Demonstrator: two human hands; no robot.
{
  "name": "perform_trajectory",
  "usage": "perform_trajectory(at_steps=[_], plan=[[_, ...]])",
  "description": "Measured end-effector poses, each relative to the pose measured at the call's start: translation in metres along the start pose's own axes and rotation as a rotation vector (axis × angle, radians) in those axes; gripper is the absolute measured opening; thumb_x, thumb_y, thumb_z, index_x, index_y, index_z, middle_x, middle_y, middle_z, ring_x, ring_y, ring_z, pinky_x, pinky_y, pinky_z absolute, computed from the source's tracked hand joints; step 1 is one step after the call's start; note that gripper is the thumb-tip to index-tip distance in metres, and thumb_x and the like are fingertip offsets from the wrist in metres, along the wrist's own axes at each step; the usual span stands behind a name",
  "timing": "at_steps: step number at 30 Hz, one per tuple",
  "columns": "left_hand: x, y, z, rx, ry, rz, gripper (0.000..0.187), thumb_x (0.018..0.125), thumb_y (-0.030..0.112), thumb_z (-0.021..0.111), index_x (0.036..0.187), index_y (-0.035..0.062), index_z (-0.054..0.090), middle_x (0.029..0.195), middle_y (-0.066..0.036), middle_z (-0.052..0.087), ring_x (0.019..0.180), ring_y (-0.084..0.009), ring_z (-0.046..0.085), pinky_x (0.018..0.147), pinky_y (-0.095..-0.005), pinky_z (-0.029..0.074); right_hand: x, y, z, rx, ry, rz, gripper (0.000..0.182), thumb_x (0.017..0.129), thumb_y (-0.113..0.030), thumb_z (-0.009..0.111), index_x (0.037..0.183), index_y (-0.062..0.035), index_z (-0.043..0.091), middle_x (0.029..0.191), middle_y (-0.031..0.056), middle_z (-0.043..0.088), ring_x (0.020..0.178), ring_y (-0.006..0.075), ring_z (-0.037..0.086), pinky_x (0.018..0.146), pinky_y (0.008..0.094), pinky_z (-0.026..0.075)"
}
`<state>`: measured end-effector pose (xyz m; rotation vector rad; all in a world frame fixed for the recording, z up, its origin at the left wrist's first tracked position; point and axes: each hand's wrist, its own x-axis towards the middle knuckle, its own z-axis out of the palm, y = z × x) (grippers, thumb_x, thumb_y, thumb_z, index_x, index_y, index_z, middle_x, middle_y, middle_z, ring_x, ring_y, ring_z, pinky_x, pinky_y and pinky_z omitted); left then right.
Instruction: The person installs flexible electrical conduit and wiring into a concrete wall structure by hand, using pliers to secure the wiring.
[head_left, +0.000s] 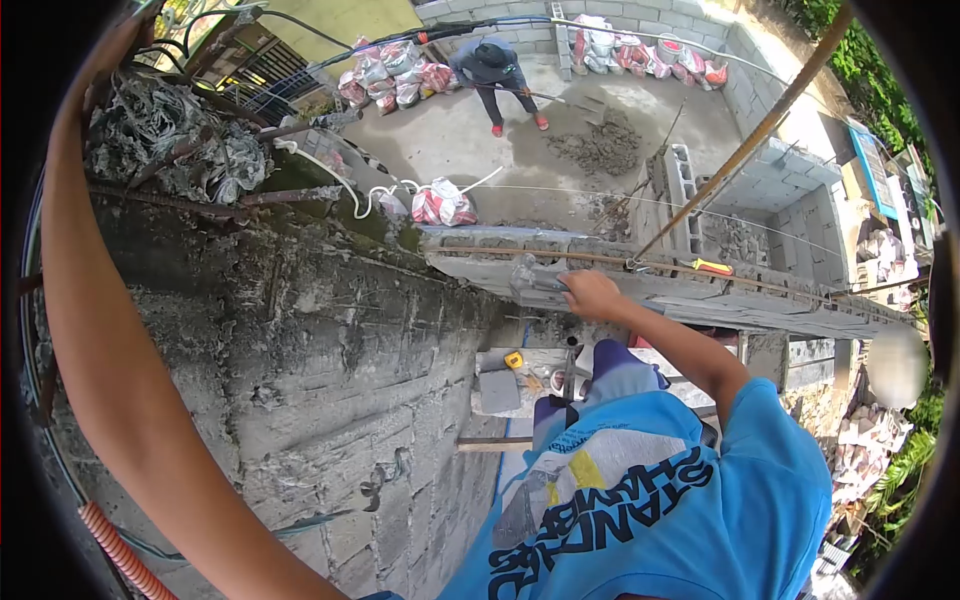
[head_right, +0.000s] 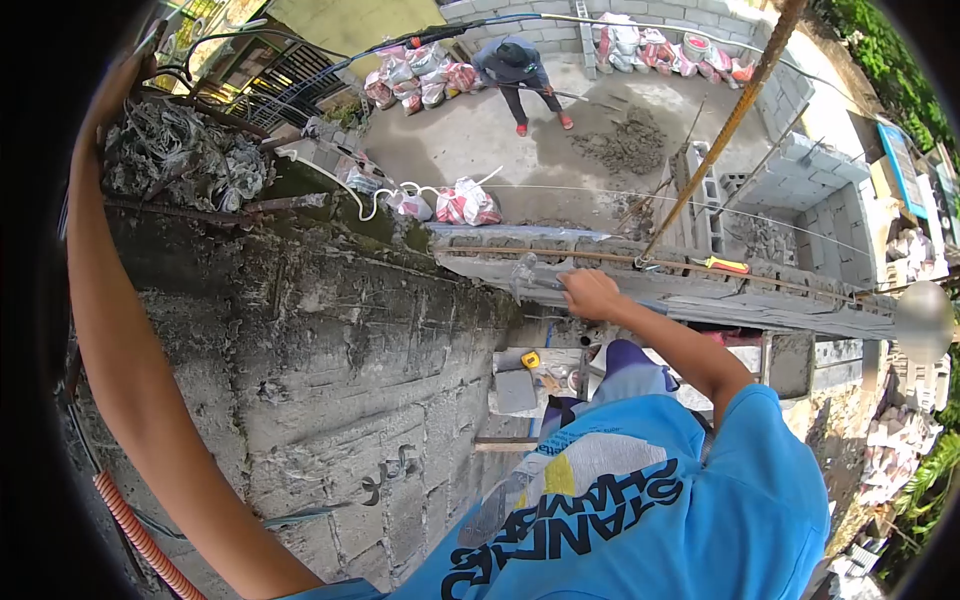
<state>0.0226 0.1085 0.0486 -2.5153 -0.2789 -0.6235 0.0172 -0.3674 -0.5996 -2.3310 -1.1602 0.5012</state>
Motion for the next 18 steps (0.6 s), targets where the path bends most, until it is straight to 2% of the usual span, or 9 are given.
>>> perform_trajectory(at_steps=[6,8,11,18], plan=[[-0.01,0.013,-0.001,-0.004,-0.012,-0.024,0.031,0.089,0.022,0.044,0.095,-0.0036,0.06,0.085,-0.012,0.06,0.077,-0.0242,0.056,0.074,-0.0331,0.043,0.094,0.027,0.066,-0.109,-0.01,-0.054,0.026,0.073,-0.011,0.061,0.097,-0.0024,0.059,0.095,0.0191,0.064,0.087,0.0383,0.062,0.077,0.0476,0.051],[-0.018,0.02,-0.002,-0.007,-0.018,-0.03,0.031,0.089,0.022,0.044,0.095,-0.0039,0.06,0.084,-0.012,0.06,0.077,-0.0238,0.056,0.073,-0.033,0.043,0.113,0.03,0.074,-0.113,0.058,-0.086,0.026,0.072,-0.01,0.06,0.097,-0.0026,0.059,0.097,0.0185,0.064,0.089,0.038,0.062,0.077,0.0473,0.051],[-0.026,0.023,-0.009,-0.012,-0.015,-0.053,0.03,0.089,0.02,0.044,0.094,-0.0044,0.06,0.083,-0.011,0.06,0.076,-0.0231,0.055,0.072,-0.0328,0.043,0.138,0.031,0.078,-0.158,-0.011,-0.114,0.031,0.077,-0.017,0.061,0.105,-0.0035,0.057,0.096,0.0176,0.063,0.091,0.0373,0.061,0.079,0.0479,0.049],[-0.035,0.058,-0.021,-0.037,-0.023,-0.06,0.029,0.088,0.018,0.044,0.094,-0.0055,0.06,0.081,-0.011,0.06,0.074,-0.0217,0.055,0.07,-0.0324,0.043,0.196,0.003,0.091,-0.106,-0.025,-0.12,0.03,0.073,-0.016,0.061,0.1,-0.0026,0.06,0.098,0.0191,0.063,0.091,0.0382,0.062,0.08,0.0482,0.05]])
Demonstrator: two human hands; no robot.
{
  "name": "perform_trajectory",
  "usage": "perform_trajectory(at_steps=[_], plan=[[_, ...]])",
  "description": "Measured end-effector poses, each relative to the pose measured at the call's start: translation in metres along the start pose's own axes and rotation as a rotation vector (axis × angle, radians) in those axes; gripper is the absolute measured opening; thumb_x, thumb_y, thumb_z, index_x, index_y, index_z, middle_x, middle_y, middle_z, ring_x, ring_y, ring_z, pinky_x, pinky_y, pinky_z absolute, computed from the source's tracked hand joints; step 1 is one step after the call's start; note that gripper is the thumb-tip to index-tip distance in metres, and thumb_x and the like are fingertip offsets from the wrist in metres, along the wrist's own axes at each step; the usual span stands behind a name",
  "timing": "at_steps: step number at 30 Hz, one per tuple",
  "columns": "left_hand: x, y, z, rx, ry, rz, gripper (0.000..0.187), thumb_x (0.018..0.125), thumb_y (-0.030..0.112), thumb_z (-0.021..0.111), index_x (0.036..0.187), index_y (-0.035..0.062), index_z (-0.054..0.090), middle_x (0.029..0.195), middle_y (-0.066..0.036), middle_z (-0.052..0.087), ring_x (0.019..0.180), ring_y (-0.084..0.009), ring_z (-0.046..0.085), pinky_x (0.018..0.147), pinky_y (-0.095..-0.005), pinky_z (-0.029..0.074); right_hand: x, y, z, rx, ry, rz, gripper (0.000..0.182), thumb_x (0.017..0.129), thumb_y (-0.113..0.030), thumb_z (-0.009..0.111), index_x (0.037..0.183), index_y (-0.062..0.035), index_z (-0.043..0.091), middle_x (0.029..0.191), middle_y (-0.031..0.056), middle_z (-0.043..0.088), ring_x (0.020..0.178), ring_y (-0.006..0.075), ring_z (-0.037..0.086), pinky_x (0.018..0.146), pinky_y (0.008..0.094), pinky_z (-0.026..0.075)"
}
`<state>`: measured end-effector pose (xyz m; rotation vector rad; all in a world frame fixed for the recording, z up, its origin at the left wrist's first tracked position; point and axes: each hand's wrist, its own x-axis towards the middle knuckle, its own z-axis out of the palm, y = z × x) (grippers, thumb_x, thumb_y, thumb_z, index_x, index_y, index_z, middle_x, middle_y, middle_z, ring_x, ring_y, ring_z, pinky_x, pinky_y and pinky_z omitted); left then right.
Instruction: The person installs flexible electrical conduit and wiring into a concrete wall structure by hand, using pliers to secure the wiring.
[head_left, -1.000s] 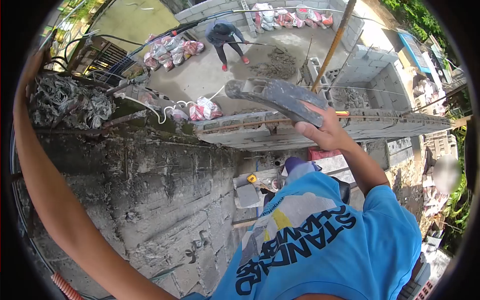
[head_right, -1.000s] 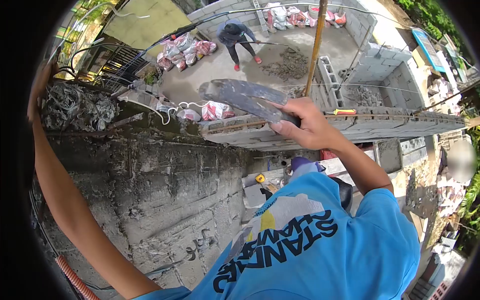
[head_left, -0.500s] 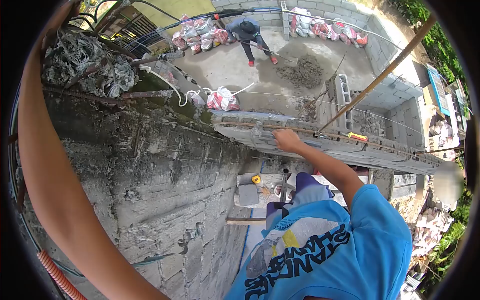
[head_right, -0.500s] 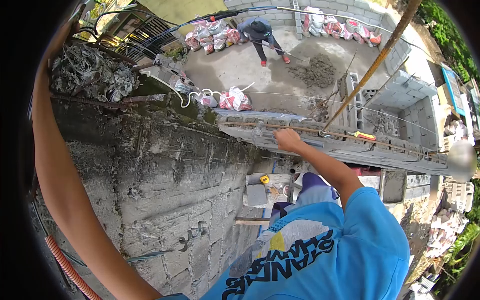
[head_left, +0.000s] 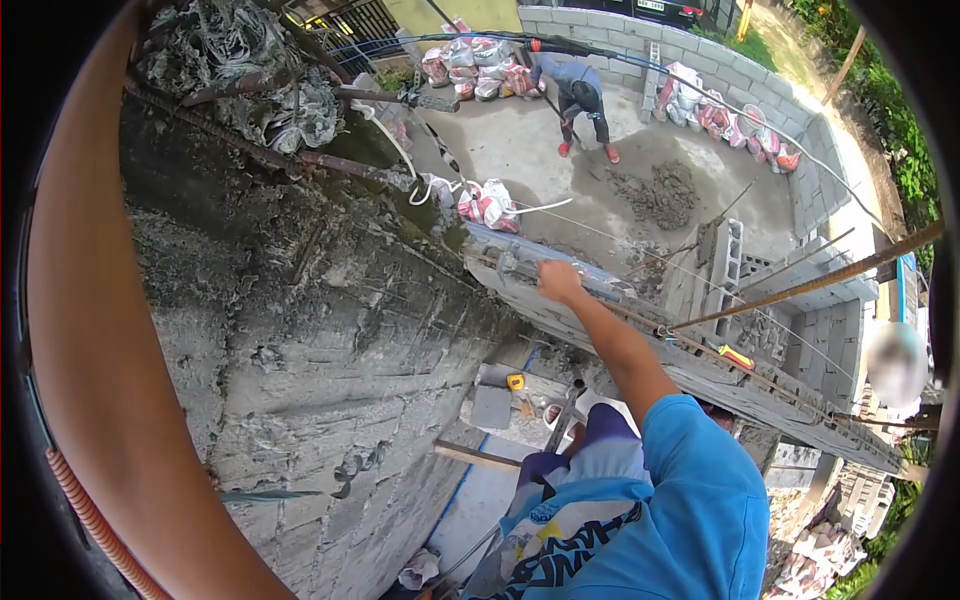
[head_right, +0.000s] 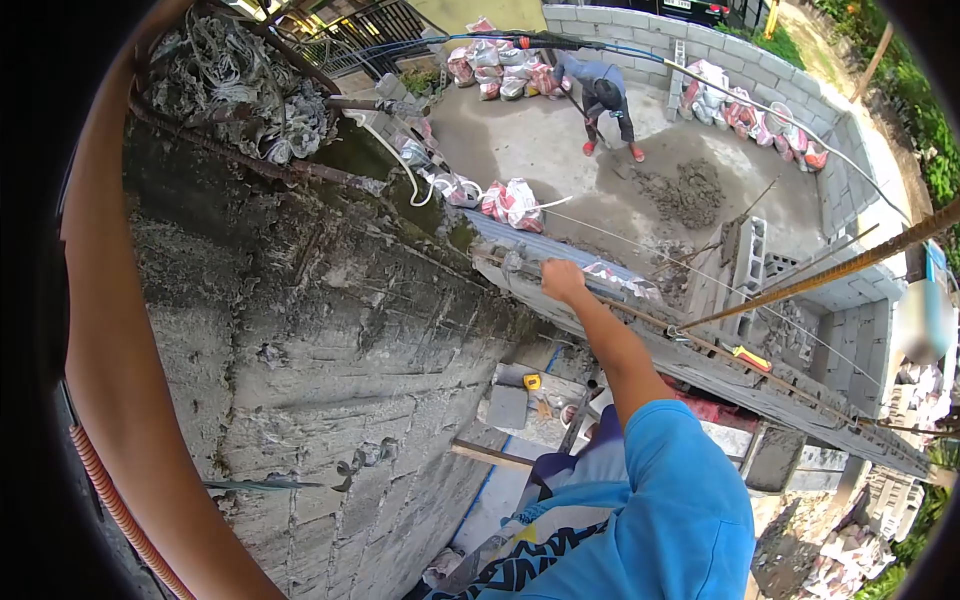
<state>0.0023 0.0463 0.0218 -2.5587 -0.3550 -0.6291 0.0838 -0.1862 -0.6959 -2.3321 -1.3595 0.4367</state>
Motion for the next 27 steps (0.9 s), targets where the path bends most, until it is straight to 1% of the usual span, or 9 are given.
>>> perform_trajectory(at_steps=[6,9,15,18,20,22,24,26,27], plan=[[0.002,0.016,-0.006,-0.026,0.008,0.007,0.028,0.087,0.016,0.045,0.093,-0.0065,0.06,0.079,-0.01,0.06,0.073,-0.0204,0.054,0.069,-0.032,0.043,0.043,-0.016,0.015,0.002,-0.01,-0.038,0.027,0.074,-0.013,0.06,0.098,-0.0028,0.061,0.1,0.0192,0.063,0.093,0.038,0.061,0.081,0.0474,0.05],[0.003,0.022,-0.007,-0.046,0.004,0.015,0.027,0.087,0.015,0.045,0.093,-0.0069,0.059,0.078,-0.01,0.06,0.072,-0.0198,0.054,0.068,-0.0318,0.043,0.062,-0.021,0.031,0.008,0.038,-0.05,0.025,0.074,-0.011,0.059,0.098,-0.0033,0.061,0.1,0.0189,0.063,0.094,0.0381,0.061,0.081,0.0477,0.05],[0.001,0.033,-0.006,-0.087,0.01,0.019,0.026,0.086,0.013,0.045,0.093,-0.0079,0.059,0.076,-0.009,0.06,0.07,-0.0185,0.053,0.066,-0.0314,0.043,0.078,-0.028,0.055,0.031,0.064,-0.059,0.025,0.074,-0.008,0.059,0.099,-0.0031,0.059,0.1,0.0163,0.061,0.1,0.0344,0.057,0.082,0.0465,0.049],[0.001,0.037,-0.004,-0.117,0.018,0.017,0.025,0.086,0.012,0.045,0.092,-0.0084,0.059,0.075,-0.009,0.06,0.069,-0.0179,0.053,0.065,-0.0313,0.043,0.08,-0.025,0.071,0.004,0.149,-0.063,0.028,0.073,-0.009,0.062,0.099,-0.003,0.059,0.101,0.015,0.06,0.102,0.033,0.053,0.085,0.0438,0.048],[0.003,0.038,-0.003,-0.141,0.023,0.002,0.025,0.086,0.011,0.045,0.092,-0.0087,0.059,0.075,-0.008,0.06,0.069,-0.0174,0.052,0.065,-0.0311,0.043,0.081,-0.023,0.074,-0.001,0.15,-0.082,0.03,0.071,-0.01,0.064,0.1,-0.0031,0.059,0.101,0.0147,0.059,0.102,0.0327,0.052,0.087,0.0425,0.046],[0.008,0.041,-0.002,-0.182,0.015,-0.078,0.025,0.087,0.011,0.045,0.09,-0.009,0.059,0.073,-0.008,0.059,0.068,-0.017,0.052,0.064,-0.0311,0.043,0.083,-0.022,0.071,0.003,0.142,-0.099,0.033,0.07,-0.012,0.067,0.101,-0.0031,0.059,0.102,0.0147,0.058,0.103,0.0326,0.051,0.088,0.0419,0.045],[-0.005,0.054,0.005,-0.112,0.131,0.014,0.026,0.089,0.012,0.044,0.088,-0.0088,0.06,0.071,-0.009,0.059,0.067,-0.0174,0.053,0.064,-0.0313,0.044,0.08,-0.02,0.069,0.015,0.116,-0.108,0.036,0.07,-0.014,0.068,0.103,-0.003,0.059,0.103,0.015,0.056,0.104,0.0326,0.05,0.089,0.042,0.043],[-0.009,0.059,0.005,-0.121,0.109,0.039,0.028,0.09,0.013,0.042,0.086,-0.0082,0.06,0.071,-0.009,0.059,0.066,-0.0177,0.054,0.063,-0.032,0.045,0.078,-0.019,0.062,0.03,0.103,-0.08,0.039,0.07,-0.016,0.068,0.105,-0.0029,0.059,0.105,0.0155,0.054,0.105,0.0326,0.05,0.088,0.0428,0.043],[-0.006,0.056,-0.002,-0.165,0.025,0.022,0.028,0.091,0.013,0.041,0.087,-0.0078,0.06,0.071,-0.009,0.059,0.065,-0.0179,0.055,0.062,-0.0325,0.045,0.075,-0.02,0.06,0.038,0.094,-0.065,0.04,0.07,-0.016,0.068,0.107,-0.0029,0.059,0.106,0.0158,0.053,0.105,0.0326,0.049,0.087,0.0432,0.043]])
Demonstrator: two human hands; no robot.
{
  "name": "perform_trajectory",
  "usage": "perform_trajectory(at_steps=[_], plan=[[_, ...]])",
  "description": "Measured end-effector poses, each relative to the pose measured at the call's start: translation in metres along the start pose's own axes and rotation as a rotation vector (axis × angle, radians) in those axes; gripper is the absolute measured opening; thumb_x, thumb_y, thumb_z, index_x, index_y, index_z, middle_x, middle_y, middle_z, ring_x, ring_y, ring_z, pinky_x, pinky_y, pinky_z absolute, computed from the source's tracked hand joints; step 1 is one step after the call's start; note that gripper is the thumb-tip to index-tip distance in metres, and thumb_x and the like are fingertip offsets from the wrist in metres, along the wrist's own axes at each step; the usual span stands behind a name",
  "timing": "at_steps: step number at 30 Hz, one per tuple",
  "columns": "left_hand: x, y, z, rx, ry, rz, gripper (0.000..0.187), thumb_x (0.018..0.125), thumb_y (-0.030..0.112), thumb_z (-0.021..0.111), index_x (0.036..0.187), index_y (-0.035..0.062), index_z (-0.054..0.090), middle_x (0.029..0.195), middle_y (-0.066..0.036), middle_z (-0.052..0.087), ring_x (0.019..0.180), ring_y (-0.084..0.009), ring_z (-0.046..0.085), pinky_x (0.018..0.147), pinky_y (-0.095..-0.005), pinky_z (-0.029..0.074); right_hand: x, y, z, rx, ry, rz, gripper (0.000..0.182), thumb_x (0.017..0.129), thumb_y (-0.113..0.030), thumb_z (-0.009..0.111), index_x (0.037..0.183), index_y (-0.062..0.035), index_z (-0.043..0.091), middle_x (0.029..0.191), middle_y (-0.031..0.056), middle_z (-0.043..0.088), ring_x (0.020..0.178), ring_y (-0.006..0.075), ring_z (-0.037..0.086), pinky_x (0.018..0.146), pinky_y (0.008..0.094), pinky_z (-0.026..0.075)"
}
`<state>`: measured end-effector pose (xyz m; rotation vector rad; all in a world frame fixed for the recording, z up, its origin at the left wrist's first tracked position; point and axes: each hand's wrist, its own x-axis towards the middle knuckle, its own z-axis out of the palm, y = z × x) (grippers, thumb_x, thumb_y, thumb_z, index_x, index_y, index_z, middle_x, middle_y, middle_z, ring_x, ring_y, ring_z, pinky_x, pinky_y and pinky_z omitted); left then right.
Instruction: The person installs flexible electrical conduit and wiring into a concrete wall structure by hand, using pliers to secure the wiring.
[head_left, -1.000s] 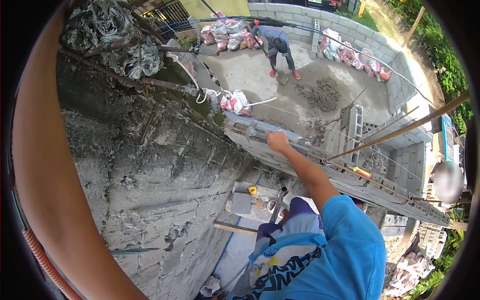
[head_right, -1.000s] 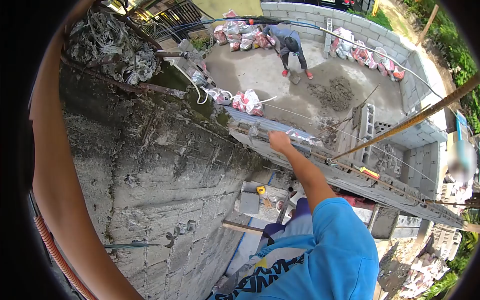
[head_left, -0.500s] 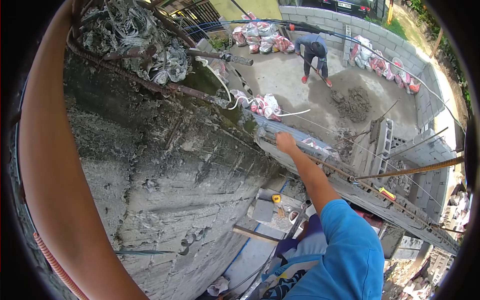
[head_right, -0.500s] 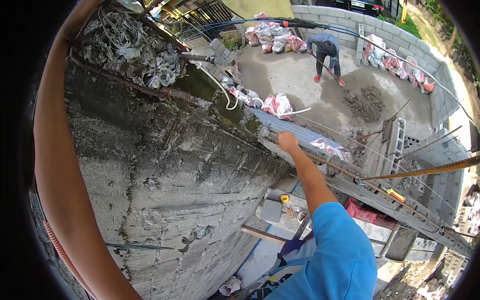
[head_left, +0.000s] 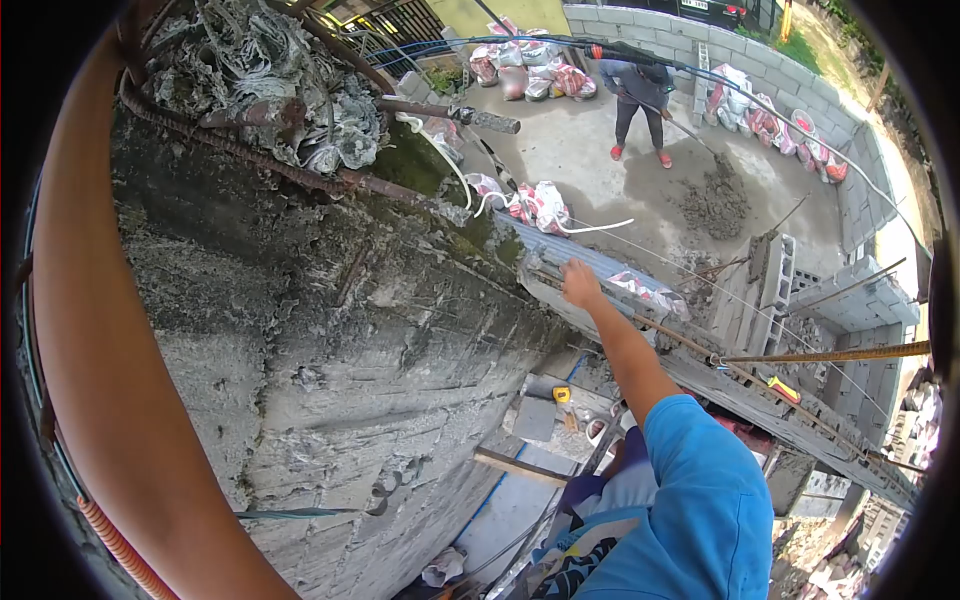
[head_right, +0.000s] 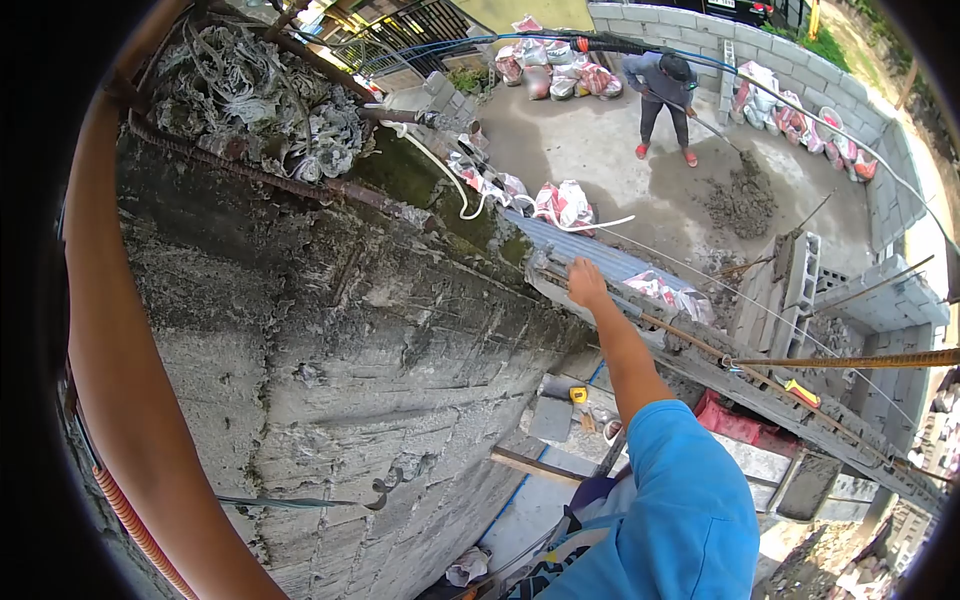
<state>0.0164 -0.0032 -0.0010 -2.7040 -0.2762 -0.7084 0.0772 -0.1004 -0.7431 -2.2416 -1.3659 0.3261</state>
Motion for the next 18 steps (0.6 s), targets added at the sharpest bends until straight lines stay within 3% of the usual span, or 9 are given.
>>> perform_trajectory(at_steps=[6,10,16,18], plan=[[0.023,-0.024,0.001,0.058,-0.053,0.018,0.028,0.089,0.014,0.04,0.09,-0.0051,0.061,0.078,-0.016,0.061,0.075,-0.0276,0.057,0.07,-0.0401,0.044,-0.008,-0.004,-0.015,0.033,0.073,-0.023,0.042,0.071,-0.018,0.068,0.109,-0.003,0.059,0.107,0.0154,0.05,0.104,0.033,0.048,0.087,0.0436,0.04],[0.033,-0.044,0.006,0.106,-0.095,0.038,0.029,0.087,0.015,0.04,0.092,-0.0032,0.062,0.083,-0.021,0.062,0.081,-0.0341,0.058,0.075,-0.0452,0.043,-0.032,-0.015,-0.033,0.19,0.362,-0.058,0.032,0.071,-0.015,0.067,0.099,-0.0032,0.059,0.102,0.0138,0.051,0.103,0.0314,0.048,0.084,0.0439,0.038],[0.049,-0.091,0.008,0.13,-0.253,0.083,0.032,0.084,0.016,0.039,0.096,-0.0004,0.063,0.091,-0.029,0.064,0.09,-0.0438,0.06,0.083,-0.0529,0.042,-0.124,-0.026,-0.086,0.382,0.414,-0.189,0.022,0.075,-0.012,0.063,0.095,-0.0034,0.062,0.09,0.0141,0.055,0.085,0.0318,0.056,0.072,0.0417,0.045],[0.061,-0.107,0.011,0.043,-0.322,0.036,0.036,0.087,0.025,0.04,0.102,0.0004,0.062,0.101,-0.025,0.061,0.093,-0.0391,0.059,0.085,-0.047,0.042,-0.153,-0.021,-0.111,0.433,0.403,-0.173,0.02,0.076,-0.012,0.063,0.094,-0.0039,0.063,0.086,0.0134,0.056,0.077,0.0309,0.057,0.066,0.0409,0.047]])
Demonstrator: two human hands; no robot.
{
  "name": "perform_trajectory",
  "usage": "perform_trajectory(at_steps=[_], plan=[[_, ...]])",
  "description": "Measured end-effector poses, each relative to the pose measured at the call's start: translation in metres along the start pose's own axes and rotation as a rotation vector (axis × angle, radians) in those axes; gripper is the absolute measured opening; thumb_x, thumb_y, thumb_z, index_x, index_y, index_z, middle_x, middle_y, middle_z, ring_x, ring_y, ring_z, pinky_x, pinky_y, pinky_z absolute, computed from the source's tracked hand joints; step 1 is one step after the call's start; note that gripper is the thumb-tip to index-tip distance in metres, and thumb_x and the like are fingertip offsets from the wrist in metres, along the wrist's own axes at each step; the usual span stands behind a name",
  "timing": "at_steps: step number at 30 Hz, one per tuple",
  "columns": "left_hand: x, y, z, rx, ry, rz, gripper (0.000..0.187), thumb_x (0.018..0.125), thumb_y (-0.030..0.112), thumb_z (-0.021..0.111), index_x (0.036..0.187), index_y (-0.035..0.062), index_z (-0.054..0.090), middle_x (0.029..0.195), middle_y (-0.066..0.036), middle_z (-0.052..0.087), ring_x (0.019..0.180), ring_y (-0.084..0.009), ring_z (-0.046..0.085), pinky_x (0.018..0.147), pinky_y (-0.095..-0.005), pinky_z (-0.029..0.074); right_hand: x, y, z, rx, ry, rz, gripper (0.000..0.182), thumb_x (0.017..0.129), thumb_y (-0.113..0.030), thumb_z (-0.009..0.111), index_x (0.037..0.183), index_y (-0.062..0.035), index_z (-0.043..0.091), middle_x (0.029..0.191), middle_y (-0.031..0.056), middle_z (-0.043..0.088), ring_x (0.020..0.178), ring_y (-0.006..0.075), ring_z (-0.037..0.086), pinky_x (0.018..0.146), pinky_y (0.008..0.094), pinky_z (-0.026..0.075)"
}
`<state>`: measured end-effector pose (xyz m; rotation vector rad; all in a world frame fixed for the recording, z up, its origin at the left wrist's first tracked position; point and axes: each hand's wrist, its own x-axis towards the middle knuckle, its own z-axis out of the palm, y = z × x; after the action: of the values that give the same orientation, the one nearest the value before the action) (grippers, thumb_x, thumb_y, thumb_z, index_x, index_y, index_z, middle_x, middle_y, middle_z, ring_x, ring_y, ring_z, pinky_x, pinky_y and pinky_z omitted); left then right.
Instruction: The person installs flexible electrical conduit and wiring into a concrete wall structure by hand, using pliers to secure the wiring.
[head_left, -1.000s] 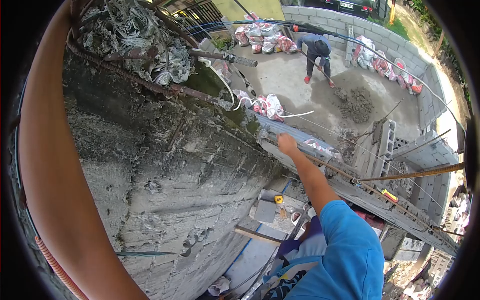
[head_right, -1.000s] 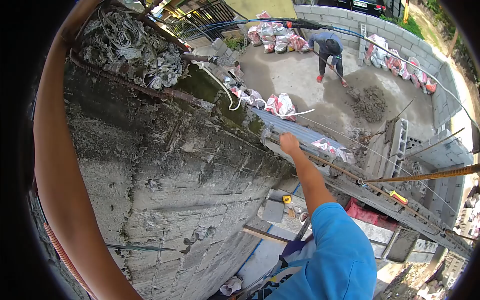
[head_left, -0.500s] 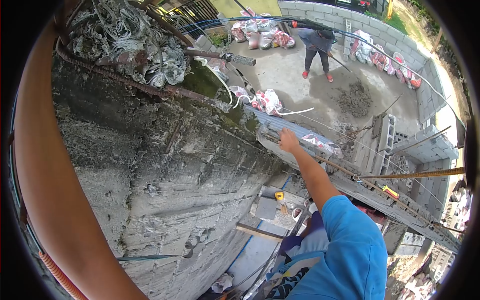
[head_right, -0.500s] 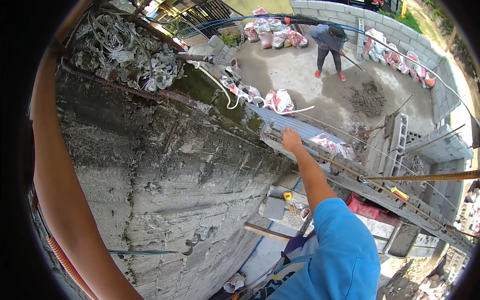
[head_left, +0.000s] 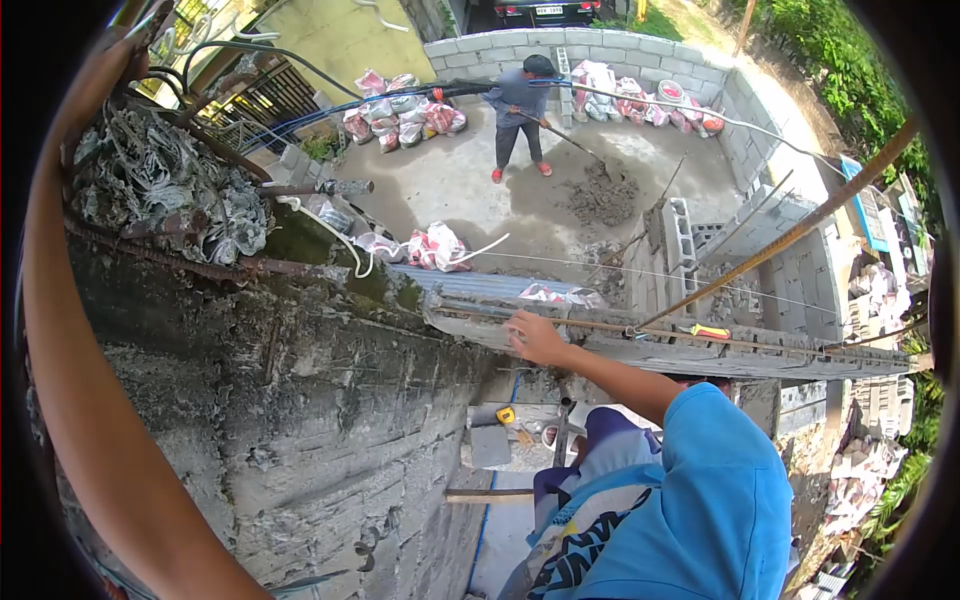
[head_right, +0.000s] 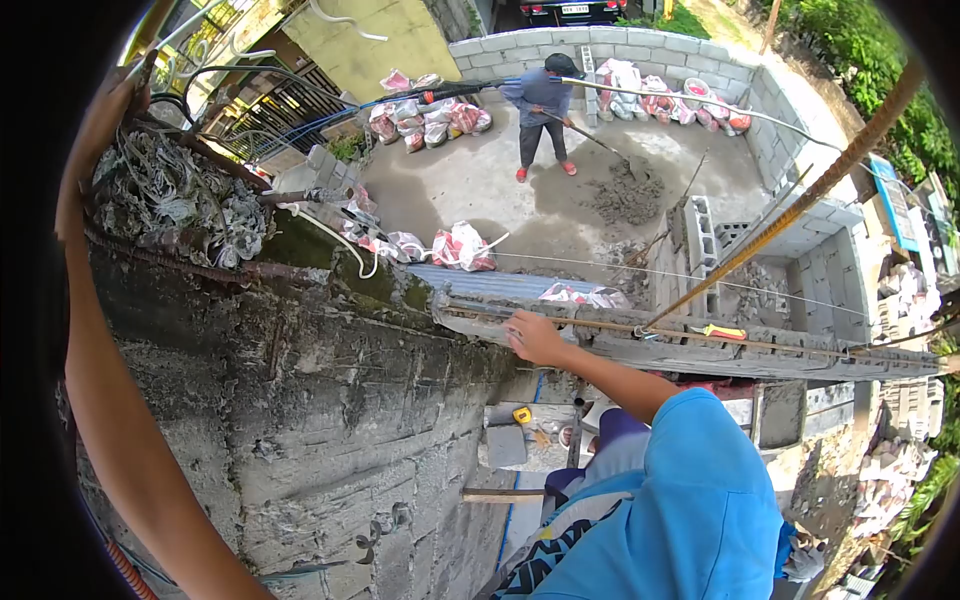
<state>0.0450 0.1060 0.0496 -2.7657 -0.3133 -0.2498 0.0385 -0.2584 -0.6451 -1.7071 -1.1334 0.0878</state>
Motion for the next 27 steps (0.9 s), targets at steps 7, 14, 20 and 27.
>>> perform_trajectory(at_steps=[7,14,20,27], plan=[[-0.015,0.016,0.005,0.023,0.162,-0.087,0.038,0.089,0.033,0.044,0.091,-0.0011,0.061,0.092,-0.013,0.061,0.083,-0.0187,0.059,0.079,-0.0299,0.042,-0.013,-0.05,-0.106,-0.121,0.113,0.182,0.021,0.082,-0.012,0.061,0.1,-0.0025,0.064,0.072,0.0118,0.059,0.061,0.0248,0.057,0.059,0.0347,0.046],[-0.006,0.025,0.004,0.602,0.241,0.059,0.048,0.086,0.037,0.041,0.115,0.0045,0.062,0.137,-0.02,0.044,0.115,-0.0396,0.05,0.095,-0.0476,0.04,-0.038,-0.111,-0.218,-0.17,0.575,0.09,0.022,0.088,-0.013,0.056,0.105,0.001,0.058,0.069,0.0083,0.055,0.056,0.0158,0.051,0.053,0.0296,0.041],[-0.012,0.029,0.004,0.547,0.204,0.073,0.048,0.086,0.037,0.04,0.114,0.0065,0.064,0.141,-0.017,0.041,0.121,-0.0382,0.046,0.098,-0.0465,0.039,-0.089,-0.118,-0.344,-0.546,1.067,0.114,0.022,0.09,-0.013,0.048,0.104,0.0025,0.056,0.071,0.011,0.053,0.058,0.0192,0.047,0.055,0.0301,0.039],[0.021,-0.017,0.026,0.438,0.301,0.136,0.036,0.086,0.03,0.044,0.097,0.0025,0.064,0.105,-0.02,0.058,0.097,-0.0365,0.057,0.085,-0.0438,0.043,-0.138,0.021,-0.532,-0.767,0.749,1.132,0.071,0.066,-0.016,0.062,0.133,0.0011,0.044,0.087,0.021,0.067,0.077,0.0306,0.067,0.074,0.0394,0.051]])
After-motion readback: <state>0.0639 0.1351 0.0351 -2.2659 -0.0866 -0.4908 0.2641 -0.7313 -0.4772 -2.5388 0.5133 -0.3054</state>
